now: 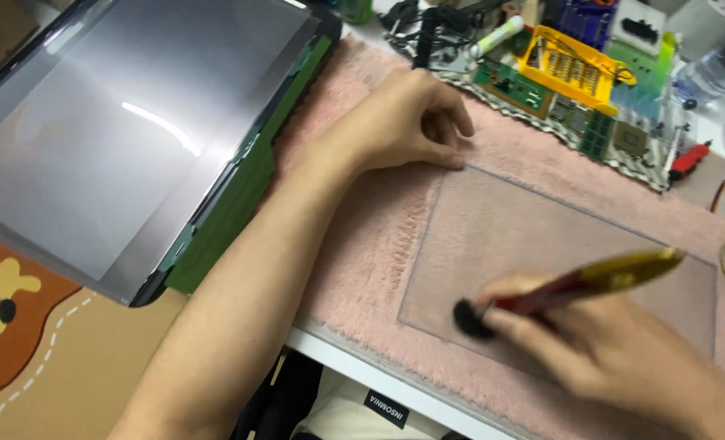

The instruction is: The person uses a red and gold handled tool with a black circular tip to wipe a rectangular screen placed on a pink towel. The person repeatedly moves the tool across the screen surface in various directions to clean it.

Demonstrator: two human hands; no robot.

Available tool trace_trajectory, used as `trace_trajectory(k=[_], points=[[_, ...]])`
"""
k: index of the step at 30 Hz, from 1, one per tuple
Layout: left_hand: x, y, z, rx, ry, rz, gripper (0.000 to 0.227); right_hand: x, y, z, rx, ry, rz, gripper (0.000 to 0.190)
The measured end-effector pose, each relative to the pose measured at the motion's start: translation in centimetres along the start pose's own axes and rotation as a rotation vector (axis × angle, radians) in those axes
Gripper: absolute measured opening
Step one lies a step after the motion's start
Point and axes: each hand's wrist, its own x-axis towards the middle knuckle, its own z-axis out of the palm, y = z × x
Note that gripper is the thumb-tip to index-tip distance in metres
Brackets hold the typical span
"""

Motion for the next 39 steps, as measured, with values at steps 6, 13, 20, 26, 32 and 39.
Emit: trace_trajectory(k=[6,13,20,26,32,39], points=[[0.3,-0.4,0.3,-0.034,-0.026,-0.018,0.032,3.1,-3.3,1.6,-0.040,0.375,-0.405,0.029],[0.2,-0.8,0.6,-0.072,-0.004,0.029,0.029,2.8,-1.7,-0.6,0.007,0.096,-0.396,0.032],[0.3,-0.7,0.4,-0.054,0.003,0.040,0.029,3.5,-5.2,1.4,0.072,0.128,-0.541,0.023],[0.7,-1.7,0.9,-0.072,0.012,0.107,0.030,3.4,-1.4,-0.3,-0.060,0.196,-0.399,0.026],[0.3,-0.9,0.5,-0.066,-0.009,0.031,0.033,4.1,-3.5,0.4,-0.016,0.027,-0.542,0.029],[0.4,-1.0,0.6,-0.026,0.035,0.141,0.030,6.0,-1.4,-2.2,-0.074,0.231,-0.455,0.027]])
